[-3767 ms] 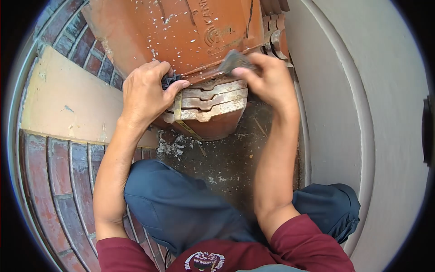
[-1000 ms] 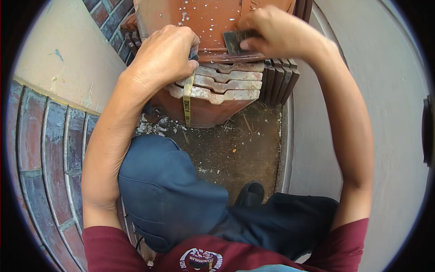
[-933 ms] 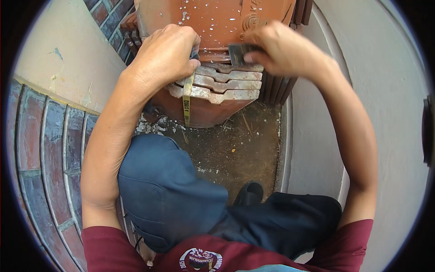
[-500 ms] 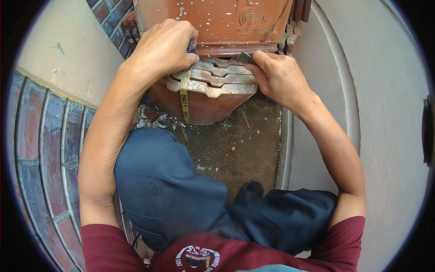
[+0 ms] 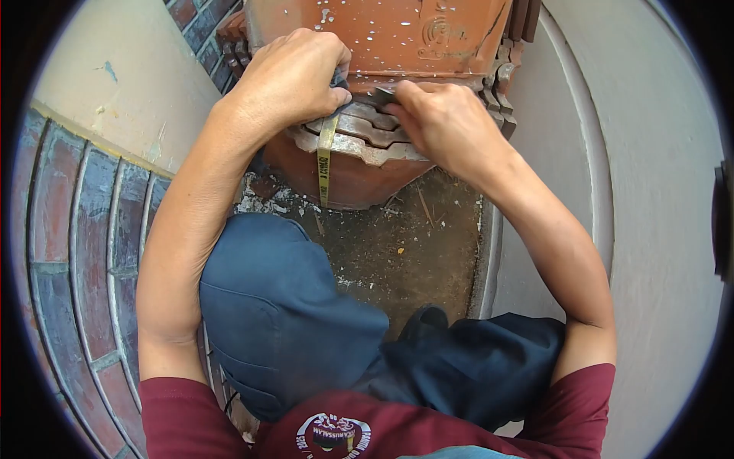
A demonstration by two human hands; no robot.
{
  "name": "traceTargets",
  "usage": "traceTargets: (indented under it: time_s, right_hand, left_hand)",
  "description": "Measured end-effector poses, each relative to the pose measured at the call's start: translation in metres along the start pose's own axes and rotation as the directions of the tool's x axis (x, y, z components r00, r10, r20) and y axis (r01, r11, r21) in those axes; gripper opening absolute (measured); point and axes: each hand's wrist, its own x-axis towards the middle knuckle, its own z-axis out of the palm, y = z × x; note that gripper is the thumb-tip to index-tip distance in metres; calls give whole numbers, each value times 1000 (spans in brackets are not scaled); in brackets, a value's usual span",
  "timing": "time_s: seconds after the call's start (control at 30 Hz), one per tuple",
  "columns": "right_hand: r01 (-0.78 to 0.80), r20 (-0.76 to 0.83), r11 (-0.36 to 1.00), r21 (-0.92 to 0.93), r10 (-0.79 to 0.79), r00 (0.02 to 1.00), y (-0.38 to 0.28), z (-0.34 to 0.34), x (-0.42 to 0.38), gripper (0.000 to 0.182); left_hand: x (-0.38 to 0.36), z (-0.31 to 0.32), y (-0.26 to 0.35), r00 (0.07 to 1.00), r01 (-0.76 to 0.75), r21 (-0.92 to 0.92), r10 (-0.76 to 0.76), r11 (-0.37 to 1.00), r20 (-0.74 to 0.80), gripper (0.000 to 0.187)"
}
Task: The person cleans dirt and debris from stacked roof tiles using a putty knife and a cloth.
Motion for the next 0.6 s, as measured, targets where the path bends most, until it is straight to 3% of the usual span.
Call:
traceTargets:
  time_s: [0.17,0.2,0.3,0.47,0.6]
  right_hand:
    - [-42,5,994,98,41,999,-4,-7,8,17]
    - [-130,17,976,172,129,991,-5,-10,8,20]
    - [-83,31,984,158,79,996,-8,-11,20,20]
    - [-171,79,977,126,162,984,-14,-21,23,21]
    - [-147,66,984,99,141,988,-11,-19,25,21]
  left_hand:
    - [1,2,-1,1000,-3,18,3,1000,-10,24]
    - [1,5,-3,999,-21,22,22,1000,-39,23]
    - [0,3,-1,999,-11,36,13,999,-40,23]
    - [1,4,-2,999,-31,28,32,999,-38,23]
    - [1,5,-4,997,-41,29,42,999,-60,23]
